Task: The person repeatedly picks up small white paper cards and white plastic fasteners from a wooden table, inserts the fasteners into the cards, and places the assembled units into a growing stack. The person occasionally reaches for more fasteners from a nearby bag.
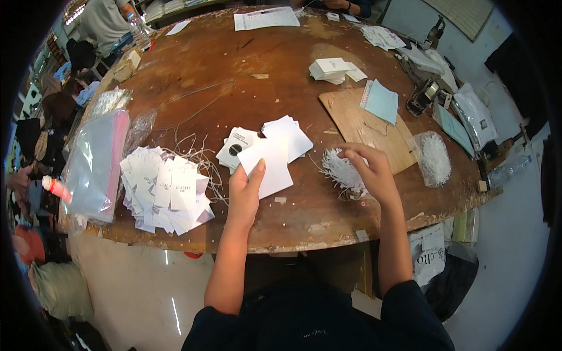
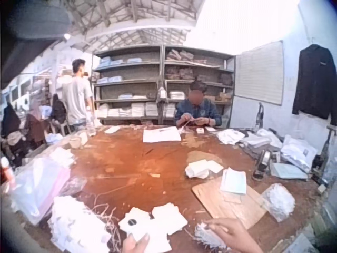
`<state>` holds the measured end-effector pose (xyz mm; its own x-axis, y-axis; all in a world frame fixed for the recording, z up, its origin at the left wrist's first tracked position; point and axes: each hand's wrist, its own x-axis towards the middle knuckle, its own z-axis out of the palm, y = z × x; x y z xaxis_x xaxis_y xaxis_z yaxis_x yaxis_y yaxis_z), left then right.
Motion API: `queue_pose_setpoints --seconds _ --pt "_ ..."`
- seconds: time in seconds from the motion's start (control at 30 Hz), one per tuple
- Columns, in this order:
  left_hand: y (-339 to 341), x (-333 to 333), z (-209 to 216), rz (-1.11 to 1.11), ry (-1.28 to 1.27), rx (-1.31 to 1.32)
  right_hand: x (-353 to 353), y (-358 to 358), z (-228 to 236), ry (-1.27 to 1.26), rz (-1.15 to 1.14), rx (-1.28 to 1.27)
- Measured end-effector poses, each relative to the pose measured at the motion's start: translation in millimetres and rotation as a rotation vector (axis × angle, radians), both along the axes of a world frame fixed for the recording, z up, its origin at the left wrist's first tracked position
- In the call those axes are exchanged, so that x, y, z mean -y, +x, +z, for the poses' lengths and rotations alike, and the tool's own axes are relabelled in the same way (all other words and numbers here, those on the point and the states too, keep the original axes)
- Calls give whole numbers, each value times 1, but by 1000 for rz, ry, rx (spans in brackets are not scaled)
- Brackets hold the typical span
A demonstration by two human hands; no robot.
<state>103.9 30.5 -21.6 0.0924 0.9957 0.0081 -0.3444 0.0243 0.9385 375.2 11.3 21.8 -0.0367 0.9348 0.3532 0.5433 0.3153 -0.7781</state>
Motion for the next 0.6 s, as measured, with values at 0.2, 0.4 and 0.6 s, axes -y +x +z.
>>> queue_pose_setpoints --seconds 0.2,0.4,0.6 --pt "-1 -1 -3 -14 -17 -15 -12 30 -18 -101 -468 300" --pt "-1 1 -2 -33 -24 -50 -39 22 -46 37 -437 666" --pt "-5 -1 -5 -28 -24 -25 -44 10 -55 -41 -457 710"
